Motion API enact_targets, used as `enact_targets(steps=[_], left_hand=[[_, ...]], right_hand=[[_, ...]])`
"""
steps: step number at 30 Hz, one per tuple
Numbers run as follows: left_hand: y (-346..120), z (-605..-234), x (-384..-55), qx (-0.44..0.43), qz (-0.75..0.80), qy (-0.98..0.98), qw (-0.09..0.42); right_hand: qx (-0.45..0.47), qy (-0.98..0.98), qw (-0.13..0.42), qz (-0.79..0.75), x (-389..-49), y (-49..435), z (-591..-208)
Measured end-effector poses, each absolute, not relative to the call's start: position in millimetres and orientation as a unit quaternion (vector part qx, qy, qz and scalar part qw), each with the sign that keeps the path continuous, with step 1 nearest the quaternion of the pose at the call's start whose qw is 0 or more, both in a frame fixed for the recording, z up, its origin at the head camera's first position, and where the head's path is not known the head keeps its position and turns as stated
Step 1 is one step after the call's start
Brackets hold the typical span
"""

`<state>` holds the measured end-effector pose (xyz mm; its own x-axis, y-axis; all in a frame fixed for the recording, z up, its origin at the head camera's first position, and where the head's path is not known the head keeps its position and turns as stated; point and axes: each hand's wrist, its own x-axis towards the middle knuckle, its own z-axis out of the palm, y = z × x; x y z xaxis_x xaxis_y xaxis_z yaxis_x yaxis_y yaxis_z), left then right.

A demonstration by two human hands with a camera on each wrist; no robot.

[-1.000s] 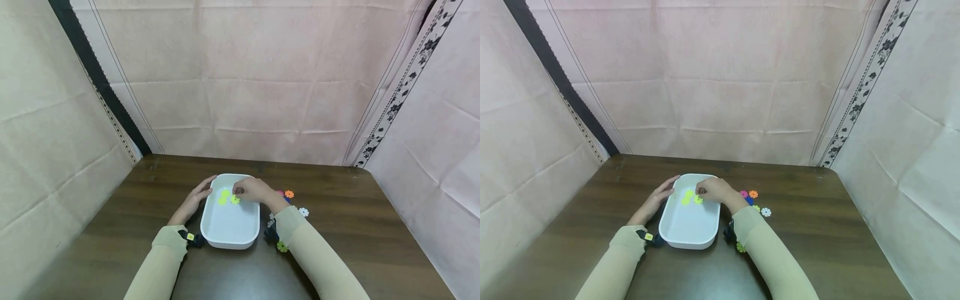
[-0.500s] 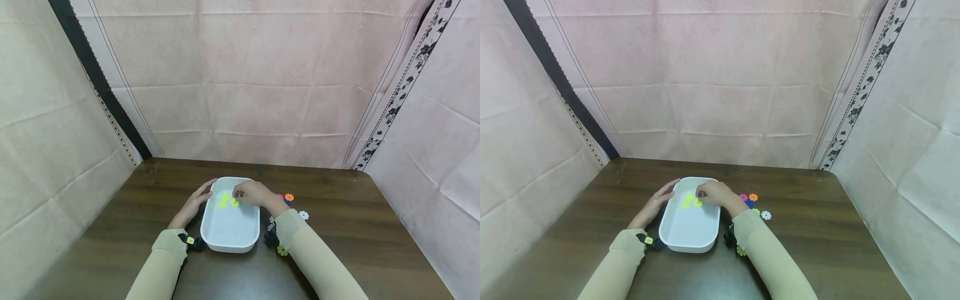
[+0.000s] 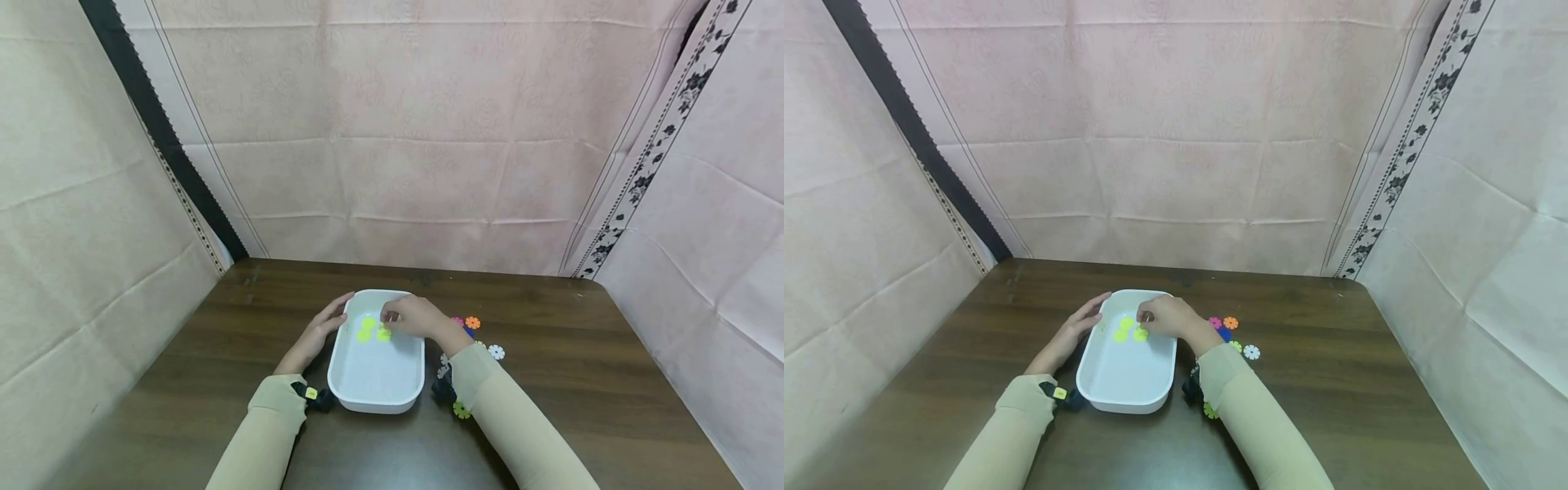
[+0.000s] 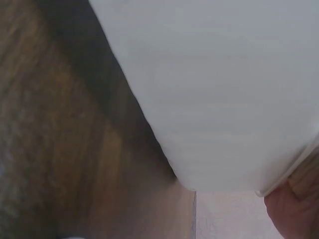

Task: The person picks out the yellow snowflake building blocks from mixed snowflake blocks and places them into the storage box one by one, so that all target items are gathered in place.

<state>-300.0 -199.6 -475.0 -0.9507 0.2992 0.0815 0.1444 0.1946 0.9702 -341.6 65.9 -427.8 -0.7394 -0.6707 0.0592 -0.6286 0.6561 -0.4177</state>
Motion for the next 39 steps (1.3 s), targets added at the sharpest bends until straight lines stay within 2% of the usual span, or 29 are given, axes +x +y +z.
enact_targets(steps=[12, 21, 33, 39], left_hand=[[-197, -476, -298, 0.137, 0.619, 0.770, 0.066], [-196, -476, -301, 0.134, 0.617, 0.773, 0.063], [-199, -478, -302, 0.152, 0.617, 0.770, 0.050], [-200, -477, -302, 0.144, 0.618, 0.771, 0.051]], right_hand=[[-0.376, 0.885, 0.051, -0.270, -341, 71, -429], [-0.396, 0.855, 0.012, -0.334, -328, 89, -420], [-0.375, 0.856, 0.007, -0.356, -319, 110, -413], [-0.369, 0.854, -0.019, -0.365, -316, 125, -408]])
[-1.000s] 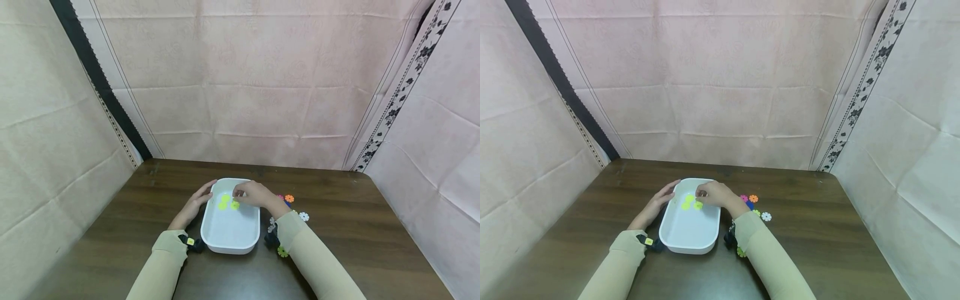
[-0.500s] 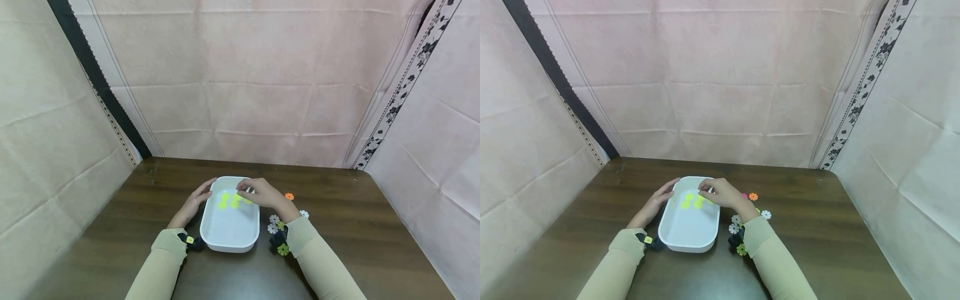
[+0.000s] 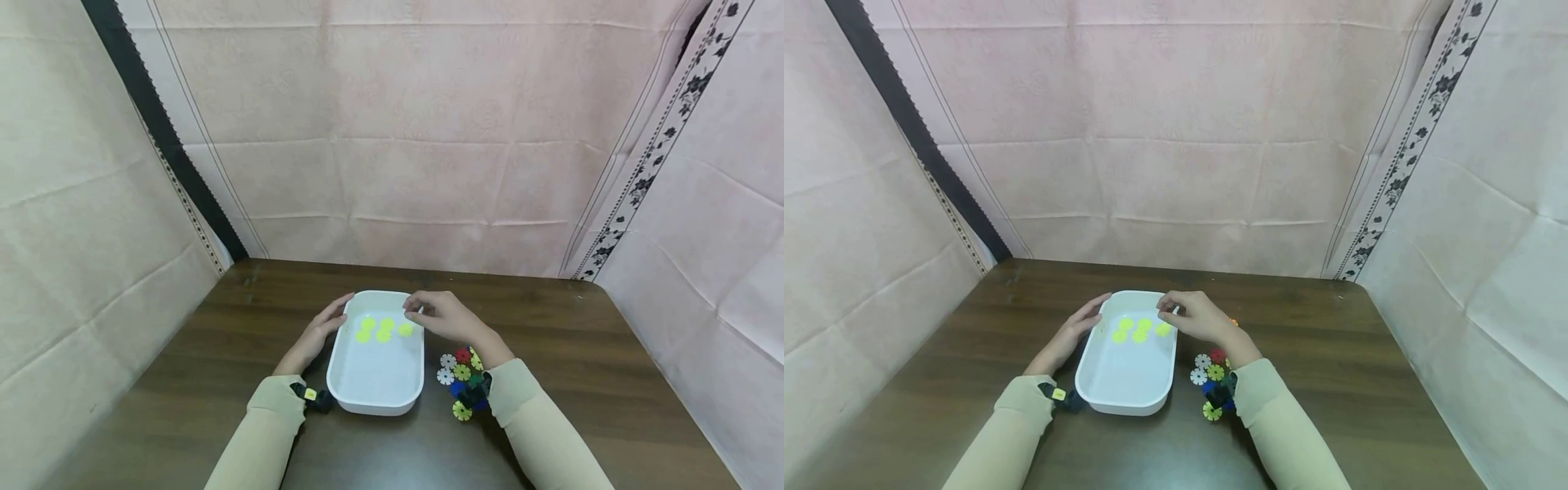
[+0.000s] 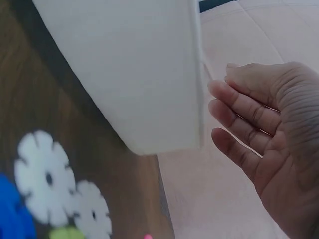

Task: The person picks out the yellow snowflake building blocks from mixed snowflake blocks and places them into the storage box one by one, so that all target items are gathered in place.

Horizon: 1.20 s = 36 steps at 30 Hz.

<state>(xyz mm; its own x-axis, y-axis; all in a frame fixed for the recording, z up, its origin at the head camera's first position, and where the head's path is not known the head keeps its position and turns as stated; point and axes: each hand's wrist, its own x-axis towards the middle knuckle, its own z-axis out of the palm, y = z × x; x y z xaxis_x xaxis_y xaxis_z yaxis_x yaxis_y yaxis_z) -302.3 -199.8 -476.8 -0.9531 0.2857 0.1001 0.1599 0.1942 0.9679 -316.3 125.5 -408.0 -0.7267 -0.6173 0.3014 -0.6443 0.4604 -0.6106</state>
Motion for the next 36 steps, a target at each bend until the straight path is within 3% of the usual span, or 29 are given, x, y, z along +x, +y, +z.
enact_targets(steps=[8, 36], left_hand=[[-200, -477, -301, 0.140, 0.619, 0.771, 0.058], [-198, -473, -299, 0.137, 0.622, 0.769, 0.060]], right_hand=[[0.363, -0.852, 0.036, 0.376, -318, 152, -409], [0.321, -0.878, 0.013, 0.355, -297, 243, -429]])
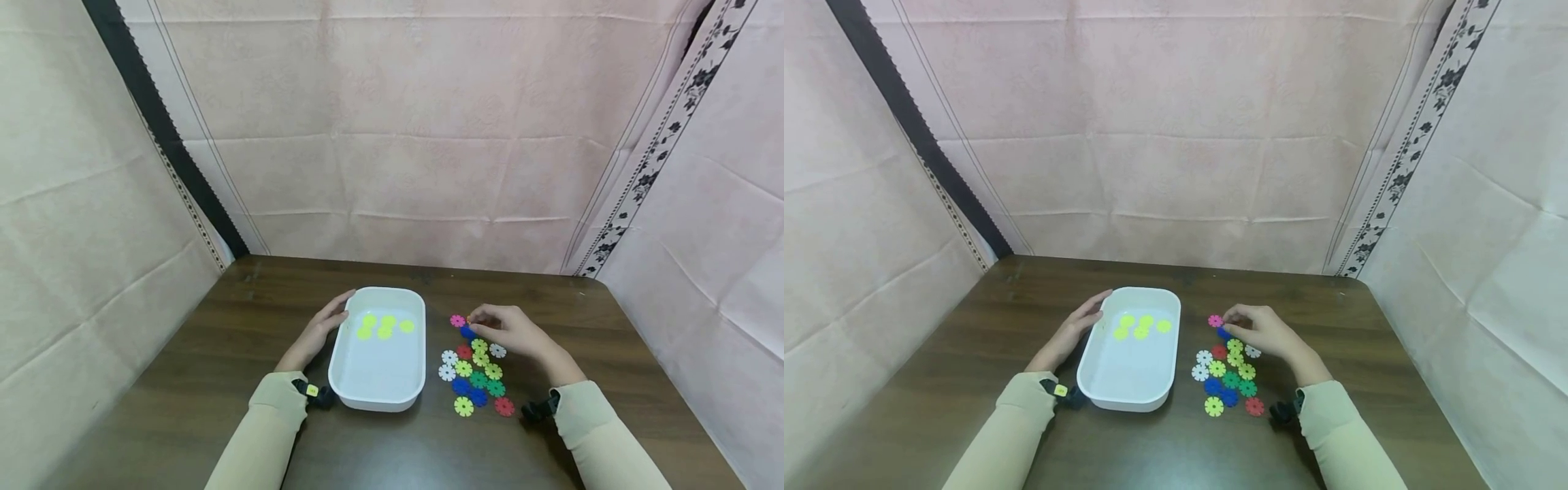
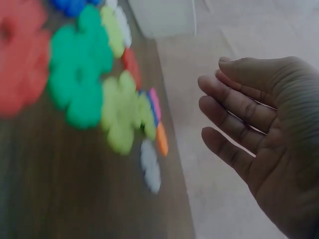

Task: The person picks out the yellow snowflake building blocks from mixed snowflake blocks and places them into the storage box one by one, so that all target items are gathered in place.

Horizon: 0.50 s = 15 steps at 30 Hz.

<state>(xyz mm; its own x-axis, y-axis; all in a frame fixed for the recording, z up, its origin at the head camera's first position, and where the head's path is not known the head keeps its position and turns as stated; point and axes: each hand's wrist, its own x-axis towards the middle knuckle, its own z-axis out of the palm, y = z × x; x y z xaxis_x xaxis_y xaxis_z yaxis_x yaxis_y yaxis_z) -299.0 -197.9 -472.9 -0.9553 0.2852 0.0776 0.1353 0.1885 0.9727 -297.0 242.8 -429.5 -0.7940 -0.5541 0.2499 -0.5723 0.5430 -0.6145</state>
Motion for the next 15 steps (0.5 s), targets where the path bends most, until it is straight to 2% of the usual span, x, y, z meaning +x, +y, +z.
enact_targets(steps=[8, 15], left_hand=[[-198, -474, -301, 0.141, 0.621, 0.769, 0.053], [-198, -475, -303, 0.135, 0.618, 0.772, 0.061]], right_hand=[[0.294, -0.900, -0.016, 0.321, -301, 273, -456], [0.299, -0.899, -0.026, 0.319, -301, 273, -460]])
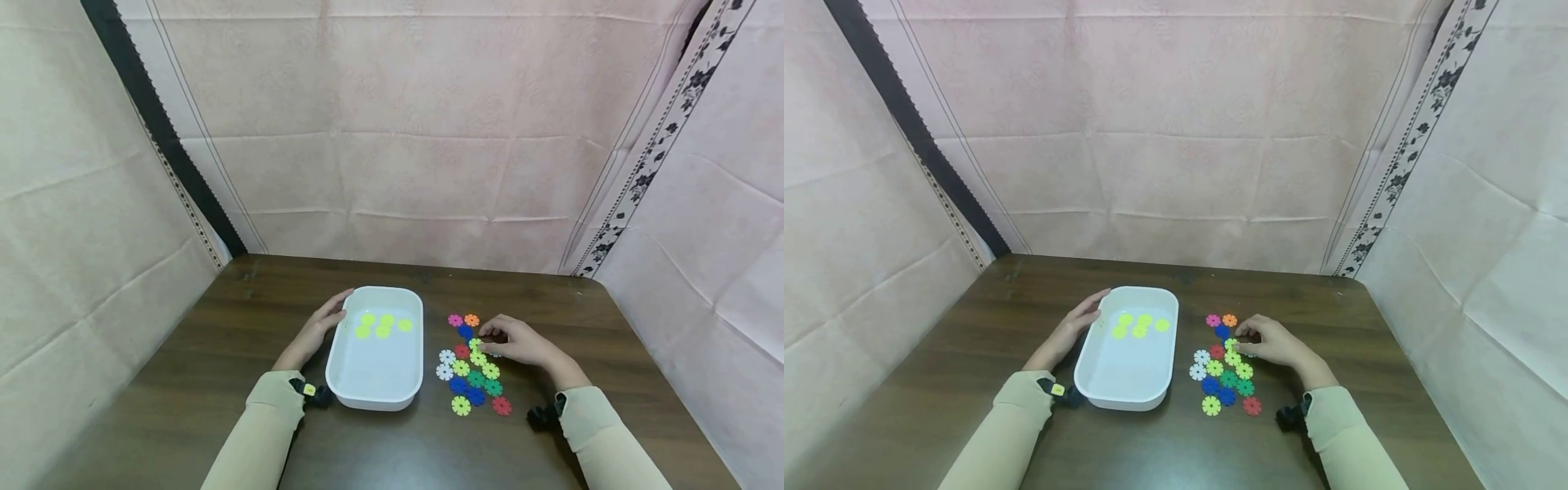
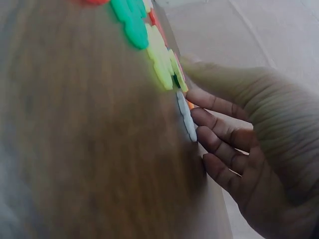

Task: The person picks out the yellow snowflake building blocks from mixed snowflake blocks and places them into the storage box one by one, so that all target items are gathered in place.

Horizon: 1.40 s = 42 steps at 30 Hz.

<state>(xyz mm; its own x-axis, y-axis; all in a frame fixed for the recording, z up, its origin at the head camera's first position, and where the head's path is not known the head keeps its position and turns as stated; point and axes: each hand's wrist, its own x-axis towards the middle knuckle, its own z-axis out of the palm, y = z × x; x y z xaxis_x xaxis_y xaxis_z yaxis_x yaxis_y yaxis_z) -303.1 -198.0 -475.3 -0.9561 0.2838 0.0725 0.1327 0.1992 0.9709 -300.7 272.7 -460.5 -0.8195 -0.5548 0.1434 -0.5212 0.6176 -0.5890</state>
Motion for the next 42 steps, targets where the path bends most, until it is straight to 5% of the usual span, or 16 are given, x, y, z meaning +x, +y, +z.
enact_targets(steps=[11, 24, 42], left_hand=[[-197, -461, -298, 0.128, 0.611, 0.775, 0.098], [-199, -473, -303, 0.131, 0.621, 0.770, 0.057], [-199, -473, -303, 0.127, 0.620, 0.771, 0.072]], right_hand=[[-0.285, 0.908, 0.038, -0.305, -301, 269, -465], [-0.272, 0.902, 0.056, -0.330, -303, 269, -465], [-0.265, 0.883, 0.083, -0.379, -304, 275, -464]])
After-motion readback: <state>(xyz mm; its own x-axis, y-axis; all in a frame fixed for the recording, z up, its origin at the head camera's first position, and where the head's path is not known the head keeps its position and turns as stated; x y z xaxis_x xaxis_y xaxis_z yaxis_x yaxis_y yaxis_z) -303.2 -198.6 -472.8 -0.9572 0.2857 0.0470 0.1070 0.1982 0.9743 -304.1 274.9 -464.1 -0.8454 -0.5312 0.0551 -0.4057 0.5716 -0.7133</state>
